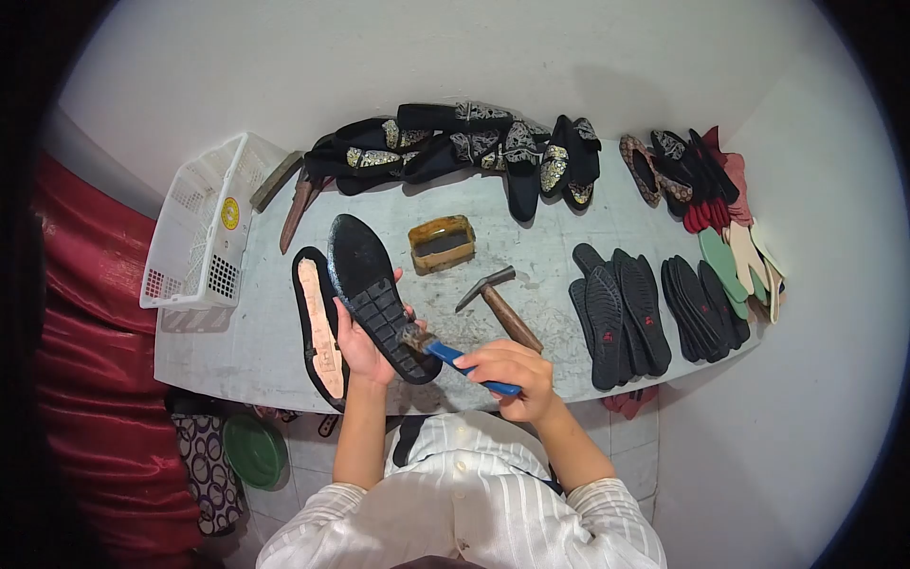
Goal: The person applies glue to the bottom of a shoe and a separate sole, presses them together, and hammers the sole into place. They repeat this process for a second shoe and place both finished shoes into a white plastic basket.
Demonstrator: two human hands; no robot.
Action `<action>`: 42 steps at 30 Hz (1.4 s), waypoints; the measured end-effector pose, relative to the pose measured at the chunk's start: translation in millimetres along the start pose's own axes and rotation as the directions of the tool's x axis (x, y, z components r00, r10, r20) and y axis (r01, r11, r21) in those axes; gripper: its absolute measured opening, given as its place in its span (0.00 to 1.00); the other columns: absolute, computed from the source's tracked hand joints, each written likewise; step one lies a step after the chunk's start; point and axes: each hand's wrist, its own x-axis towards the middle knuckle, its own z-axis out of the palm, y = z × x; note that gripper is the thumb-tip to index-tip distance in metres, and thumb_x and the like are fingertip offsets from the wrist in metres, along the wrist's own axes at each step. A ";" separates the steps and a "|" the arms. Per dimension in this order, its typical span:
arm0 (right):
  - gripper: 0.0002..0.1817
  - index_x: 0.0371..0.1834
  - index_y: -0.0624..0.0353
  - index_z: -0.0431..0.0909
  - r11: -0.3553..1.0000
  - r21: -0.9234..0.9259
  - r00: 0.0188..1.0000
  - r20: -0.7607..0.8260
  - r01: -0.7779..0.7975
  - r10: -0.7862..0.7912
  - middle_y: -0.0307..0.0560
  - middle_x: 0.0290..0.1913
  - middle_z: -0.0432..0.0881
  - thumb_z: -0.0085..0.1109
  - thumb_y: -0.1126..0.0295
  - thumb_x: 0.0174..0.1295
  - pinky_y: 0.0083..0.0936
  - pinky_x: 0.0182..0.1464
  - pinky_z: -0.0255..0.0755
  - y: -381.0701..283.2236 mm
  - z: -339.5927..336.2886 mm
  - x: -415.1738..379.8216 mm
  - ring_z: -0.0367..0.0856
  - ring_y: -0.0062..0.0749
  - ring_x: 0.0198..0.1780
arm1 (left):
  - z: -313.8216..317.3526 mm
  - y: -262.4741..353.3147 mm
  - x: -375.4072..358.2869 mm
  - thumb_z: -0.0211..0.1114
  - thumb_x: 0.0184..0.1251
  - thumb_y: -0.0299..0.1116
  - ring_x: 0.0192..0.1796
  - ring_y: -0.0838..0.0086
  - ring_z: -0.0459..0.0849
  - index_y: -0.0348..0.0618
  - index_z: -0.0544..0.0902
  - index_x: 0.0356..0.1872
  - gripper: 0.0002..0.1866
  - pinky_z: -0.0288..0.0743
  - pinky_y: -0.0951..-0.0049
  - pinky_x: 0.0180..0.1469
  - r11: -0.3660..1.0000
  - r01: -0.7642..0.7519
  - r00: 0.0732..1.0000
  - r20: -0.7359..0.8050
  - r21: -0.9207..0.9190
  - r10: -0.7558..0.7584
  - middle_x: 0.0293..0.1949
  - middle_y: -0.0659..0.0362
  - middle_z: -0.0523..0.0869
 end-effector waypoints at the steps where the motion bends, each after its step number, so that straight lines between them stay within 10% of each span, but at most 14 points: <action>1: 0.16 0.31 0.64 0.78 0.998 -0.037 0.998 -0.004 0.058 -0.058 0.55 0.34 0.85 0.49 0.85 0.33 0.29 0.36 0.77 -0.2 1.2 0.9 0.83 0.40 0.31 | -0.5 -0.2 -0.1 0.29 0.70 0.64 0.41 0.63 0.83 0.43 0.63 0.67 0.38 0.80 0.52 0.42 1.000 -0.005 1.000 -0.011 0.022 0.005 0.64 0.49 0.69; 23: 0.07 0.30 0.64 0.78 0.991 0.060 0.991 0.070 -0.120 0.116 0.53 0.34 0.85 0.60 0.74 0.47 0.30 0.37 0.77 -1.0 -19.3 -21.5 0.83 0.42 0.33 | -9.3 -0.8 0.7 0.31 0.69 0.65 0.40 0.63 0.82 0.39 0.61 0.67 0.40 0.76 0.52 0.43 1.000 -0.002 1.000 -0.013 0.015 0.002 0.65 0.50 0.68; 29: 0.13 0.34 0.62 0.80 0.987 -0.110 0.993 0.025 0.115 -0.113 0.55 0.45 0.83 0.60 0.73 0.43 0.35 0.44 0.77 3.5 2.0 5.8 0.82 0.46 0.42 | 22.2 -12.9 -3.3 0.30 0.71 0.63 0.44 0.62 0.83 0.42 0.63 0.67 0.38 0.80 0.55 0.44 0.991 0.123 0.964 -0.230 -0.053 -0.132 0.63 0.48 0.71; 33: 0.12 0.35 0.58 0.80 0.972 -0.151 0.970 0.188 0.181 -0.151 0.53 0.44 0.83 0.61 0.72 0.44 0.34 0.41 0.76 4.6 10.6 7.3 0.83 0.46 0.38 | -1.9 -15.0 -4.0 0.30 0.70 0.64 0.43 0.62 0.82 0.41 0.61 0.67 0.39 0.78 0.54 0.45 0.988 0.146 0.988 0.041 0.046 -0.148 0.62 0.48 0.71; 42: 0.15 0.32 0.61 0.80 0.996 0.054 0.945 0.323 -0.072 0.050 0.52 0.40 0.84 0.58 0.76 0.34 0.30 0.35 0.75 -3.9 -14.0 -7.2 0.81 0.42 0.34 | -8.8 -5.8 1.9 0.29 0.69 0.65 0.42 0.63 0.80 0.41 0.61 0.67 0.40 0.77 0.49 0.43 0.996 0.089 0.995 0.035 0.018 -0.090 0.65 0.49 0.67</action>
